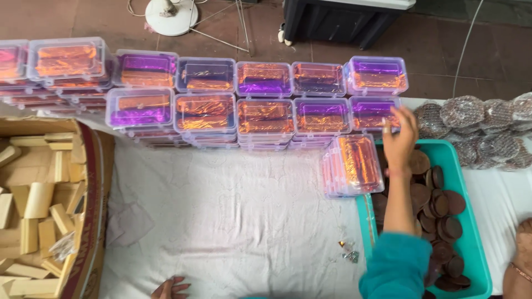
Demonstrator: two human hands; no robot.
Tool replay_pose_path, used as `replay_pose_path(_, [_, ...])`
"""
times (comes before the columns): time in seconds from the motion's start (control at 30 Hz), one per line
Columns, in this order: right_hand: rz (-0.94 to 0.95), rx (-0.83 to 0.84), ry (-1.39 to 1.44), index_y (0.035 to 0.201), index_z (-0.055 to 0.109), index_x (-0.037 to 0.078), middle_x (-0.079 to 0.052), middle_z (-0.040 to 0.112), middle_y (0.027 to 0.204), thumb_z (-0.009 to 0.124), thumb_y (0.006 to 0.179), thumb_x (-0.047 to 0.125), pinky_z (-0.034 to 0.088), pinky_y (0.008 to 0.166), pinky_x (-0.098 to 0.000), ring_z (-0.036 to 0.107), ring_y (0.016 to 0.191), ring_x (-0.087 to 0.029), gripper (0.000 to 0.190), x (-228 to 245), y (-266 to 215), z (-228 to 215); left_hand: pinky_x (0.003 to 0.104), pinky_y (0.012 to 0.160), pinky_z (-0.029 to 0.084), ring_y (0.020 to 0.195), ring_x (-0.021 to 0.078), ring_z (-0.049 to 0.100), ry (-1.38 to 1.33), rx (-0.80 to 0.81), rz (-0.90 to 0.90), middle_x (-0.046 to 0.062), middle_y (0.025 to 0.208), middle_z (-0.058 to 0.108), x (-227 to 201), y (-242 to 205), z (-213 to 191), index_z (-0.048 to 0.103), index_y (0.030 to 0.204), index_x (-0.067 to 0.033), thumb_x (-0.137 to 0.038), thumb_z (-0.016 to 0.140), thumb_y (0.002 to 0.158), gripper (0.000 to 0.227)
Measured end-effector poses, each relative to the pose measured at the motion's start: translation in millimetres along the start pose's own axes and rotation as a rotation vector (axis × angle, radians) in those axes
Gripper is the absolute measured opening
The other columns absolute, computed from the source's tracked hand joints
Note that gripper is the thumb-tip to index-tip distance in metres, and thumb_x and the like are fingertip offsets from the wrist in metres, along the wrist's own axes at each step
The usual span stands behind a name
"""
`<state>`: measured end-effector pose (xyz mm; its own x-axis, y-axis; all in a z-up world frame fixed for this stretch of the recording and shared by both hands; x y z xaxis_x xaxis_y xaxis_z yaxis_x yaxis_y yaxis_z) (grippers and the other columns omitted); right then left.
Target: Wrapping small wooden blocks in foil and placing them into clear plastic containers, then stacking the boxes.
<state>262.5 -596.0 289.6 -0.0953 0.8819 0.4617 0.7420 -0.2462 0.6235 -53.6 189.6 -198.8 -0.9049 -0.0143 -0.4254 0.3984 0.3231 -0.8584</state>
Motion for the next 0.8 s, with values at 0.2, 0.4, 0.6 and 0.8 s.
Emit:
replay_pose_path(0.2, [0.115,-0.002,0.129,0.121,0.068,0.003,-0.015,0.069,0.123,0.065,0.092,0.003,0.054,0.103,-0.0397,0.068,0.116,-0.03,0.029,78,-188,-19,0.04,0.06,0.059,0.061,0.0305,0.068,-0.056,-0.014,0.053,0.027,0.093,0.079,-43,-36,9,0.074,0.113,0.01,-0.028,0.045,0.107,0.049])
replay_pose_path(0.4, [0.216,0.033,-0.217,0.143,0.055,0.004,-0.025,0.048,0.151,0.081,0.086,0.024,0.033,0.118,-0.0558,0.043,0.141,-0.043,0.066,101,-225,0,0.038,0.057,0.058,0.059,0.0277,0.069,-0.136,0.179,0.218,0.024,0.09,0.079,-63,-52,16,0.074,0.112,0.0065,-0.029,0.046,0.103,0.046])
replay_pose_path(0.6, [0.292,0.267,-0.594,0.155,0.036,-0.006,-0.033,0.033,0.156,0.083,0.08,0.044,0.023,0.115,-0.0626,0.03,0.145,-0.048,0.101,64,-137,61,0.037,0.059,0.059,0.061,0.0264,0.071,-0.097,0.229,0.249,0.024,0.091,0.079,-62,-54,18,0.073,0.115,0.0056,-0.03,0.045,0.104,0.047])
replay_pose_path(0.8, [0.176,0.313,-0.739,0.155,0.045,-0.003,-0.025,0.049,0.156,0.076,0.089,0.021,0.034,0.121,-0.0506,0.042,0.145,-0.042,0.077,45,-166,69,0.038,0.06,0.059,0.062,0.0277,0.071,-0.116,0.242,0.257,0.026,0.092,0.078,-69,-56,25,0.071,0.116,0.0071,-0.028,0.045,0.105,0.046])
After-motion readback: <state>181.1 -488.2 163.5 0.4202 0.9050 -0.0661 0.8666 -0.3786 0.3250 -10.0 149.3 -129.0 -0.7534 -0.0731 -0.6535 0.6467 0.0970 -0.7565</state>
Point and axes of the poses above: each hand's wrist, its own y-axis towards the middle knuckle, its own z-axis out of the palm, x = y × z, the point moved 9 cm from there along y, towards the middle knuckle
